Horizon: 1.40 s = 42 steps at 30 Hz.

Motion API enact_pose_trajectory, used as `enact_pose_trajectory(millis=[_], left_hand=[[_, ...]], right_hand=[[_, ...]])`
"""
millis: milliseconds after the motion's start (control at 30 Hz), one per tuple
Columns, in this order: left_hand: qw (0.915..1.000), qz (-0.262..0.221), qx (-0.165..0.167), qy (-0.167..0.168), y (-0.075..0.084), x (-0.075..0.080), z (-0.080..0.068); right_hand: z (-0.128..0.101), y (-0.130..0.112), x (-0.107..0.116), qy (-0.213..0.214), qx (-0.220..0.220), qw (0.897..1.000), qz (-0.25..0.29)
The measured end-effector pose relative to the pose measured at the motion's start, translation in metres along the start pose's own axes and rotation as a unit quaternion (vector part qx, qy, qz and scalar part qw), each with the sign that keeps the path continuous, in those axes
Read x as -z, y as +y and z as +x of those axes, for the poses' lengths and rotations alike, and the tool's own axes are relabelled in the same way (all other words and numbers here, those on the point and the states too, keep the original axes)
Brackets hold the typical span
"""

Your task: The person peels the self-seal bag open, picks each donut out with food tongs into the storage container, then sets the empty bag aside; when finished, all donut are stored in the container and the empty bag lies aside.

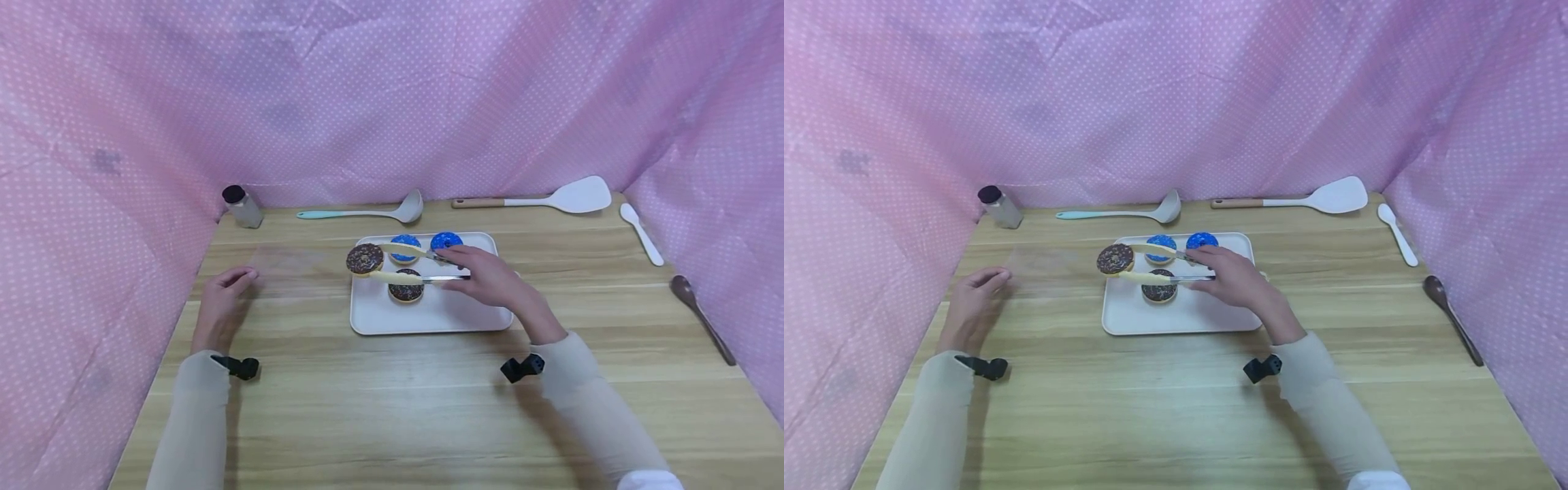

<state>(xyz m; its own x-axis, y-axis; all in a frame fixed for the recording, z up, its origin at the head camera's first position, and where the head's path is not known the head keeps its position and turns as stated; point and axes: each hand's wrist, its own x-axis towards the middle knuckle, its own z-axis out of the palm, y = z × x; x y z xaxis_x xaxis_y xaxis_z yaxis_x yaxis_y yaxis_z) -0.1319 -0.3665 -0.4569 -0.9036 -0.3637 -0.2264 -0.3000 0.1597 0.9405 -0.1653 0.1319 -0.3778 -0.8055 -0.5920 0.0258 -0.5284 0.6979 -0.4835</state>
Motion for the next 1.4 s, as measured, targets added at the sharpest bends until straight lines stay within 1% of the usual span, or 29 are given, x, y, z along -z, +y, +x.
enact_pose_trajectory(millis=[200,400,500,633,833,967,1100,1333,1400], left_hand=[[0.9998,0.018,-0.003,0.007,0.001,0.002,-0.001],[0.9994,0.034,0.001,0.008,0.000,0.003,-0.002],[0.9994,0.034,0.001,0.010,0.000,0.004,-0.002],[0.9997,0.024,-0.001,0.011,0.001,0.005,-0.002],[0.9996,0.026,-0.005,0.011,0.001,0.006,-0.002],[0.9995,0.030,-0.004,0.009,0.001,0.006,-0.002],[0.9995,0.029,-0.005,0.008,0.000,0.006,-0.002],[0.9998,0.016,-0.004,0.005,0.000,0.005,-0.003],[0.9998,0.021,-0.002,0.005,0.001,0.005,-0.003]], right_hand=[[-0.019,0.019,0.007,0.017,-0.022,1.000,0.013],[-0.040,0.038,0.011,0.021,-0.047,0.998,0.028],[-0.051,0.047,0.012,0.020,-0.062,0.997,0.039],[-0.066,0.058,0.011,0.025,-0.072,0.996,0.035],[-0.083,0.070,0.009,0.039,-0.079,0.996,0.022],[-0.091,0.075,0.007,0.042,-0.072,0.996,0.020],[-0.098,0.078,0.005,0.036,-0.075,0.996,0.017],[-0.102,0.081,0.003,0.022,-0.103,0.994,0.016],[-0.102,0.082,0.003,0.018,-0.108,0.994,0.015]])
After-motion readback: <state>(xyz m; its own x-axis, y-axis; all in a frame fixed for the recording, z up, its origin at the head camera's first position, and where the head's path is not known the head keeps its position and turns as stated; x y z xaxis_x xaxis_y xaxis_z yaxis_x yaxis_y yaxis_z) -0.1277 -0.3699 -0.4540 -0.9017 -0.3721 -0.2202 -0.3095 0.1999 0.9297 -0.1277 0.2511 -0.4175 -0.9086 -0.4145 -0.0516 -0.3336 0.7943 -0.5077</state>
